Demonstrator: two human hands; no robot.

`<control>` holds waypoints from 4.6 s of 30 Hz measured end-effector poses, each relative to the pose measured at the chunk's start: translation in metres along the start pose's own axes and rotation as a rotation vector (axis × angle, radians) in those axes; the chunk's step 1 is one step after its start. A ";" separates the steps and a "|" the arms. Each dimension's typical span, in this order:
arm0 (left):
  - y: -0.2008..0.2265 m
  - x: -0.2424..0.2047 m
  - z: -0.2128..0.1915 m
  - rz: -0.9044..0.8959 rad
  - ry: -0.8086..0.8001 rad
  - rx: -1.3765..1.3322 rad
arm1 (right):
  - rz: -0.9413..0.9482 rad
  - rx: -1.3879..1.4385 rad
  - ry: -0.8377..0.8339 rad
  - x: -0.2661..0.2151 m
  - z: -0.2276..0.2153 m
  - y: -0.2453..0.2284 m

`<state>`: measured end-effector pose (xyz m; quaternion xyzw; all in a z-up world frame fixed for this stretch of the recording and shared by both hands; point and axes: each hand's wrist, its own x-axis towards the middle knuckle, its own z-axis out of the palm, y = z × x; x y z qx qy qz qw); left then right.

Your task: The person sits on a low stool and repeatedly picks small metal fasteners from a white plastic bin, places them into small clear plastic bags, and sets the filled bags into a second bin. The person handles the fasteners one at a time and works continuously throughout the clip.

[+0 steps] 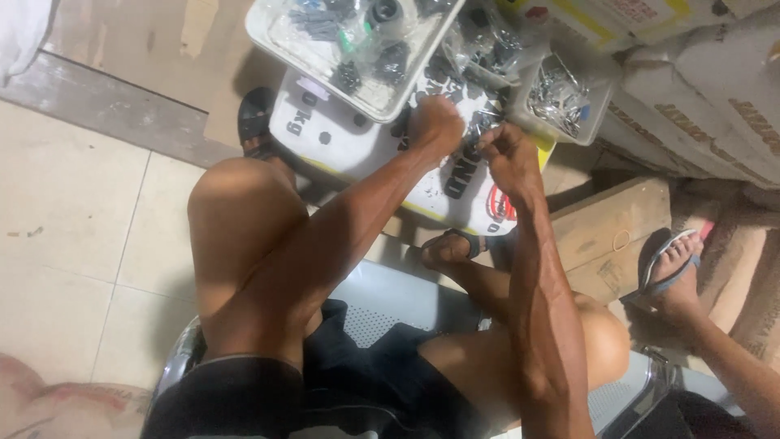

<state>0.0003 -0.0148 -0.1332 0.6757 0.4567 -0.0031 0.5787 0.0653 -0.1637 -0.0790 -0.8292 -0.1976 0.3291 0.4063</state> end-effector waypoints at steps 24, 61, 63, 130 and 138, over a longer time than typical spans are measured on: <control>0.057 -0.035 -0.035 0.736 -0.258 -0.405 | -0.263 0.394 0.131 -0.049 -0.043 -0.107; 0.079 -0.051 -0.026 0.746 0.061 -0.234 | -0.491 0.127 0.135 -0.041 -0.044 -0.100; 0.079 -0.049 -0.025 0.766 0.023 -0.228 | -0.471 0.083 0.139 -0.041 -0.039 -0.098; 0.077 -0.053 -0.027 0.711 -0.327 0.292 | -0.262 -0.835 0.159 0.009 0.038 0.076; 0.080 -0.053 -0.016 0.662 -0.362 0.293 | -0.300 -0.805 0.223 0.006 0.047 0.068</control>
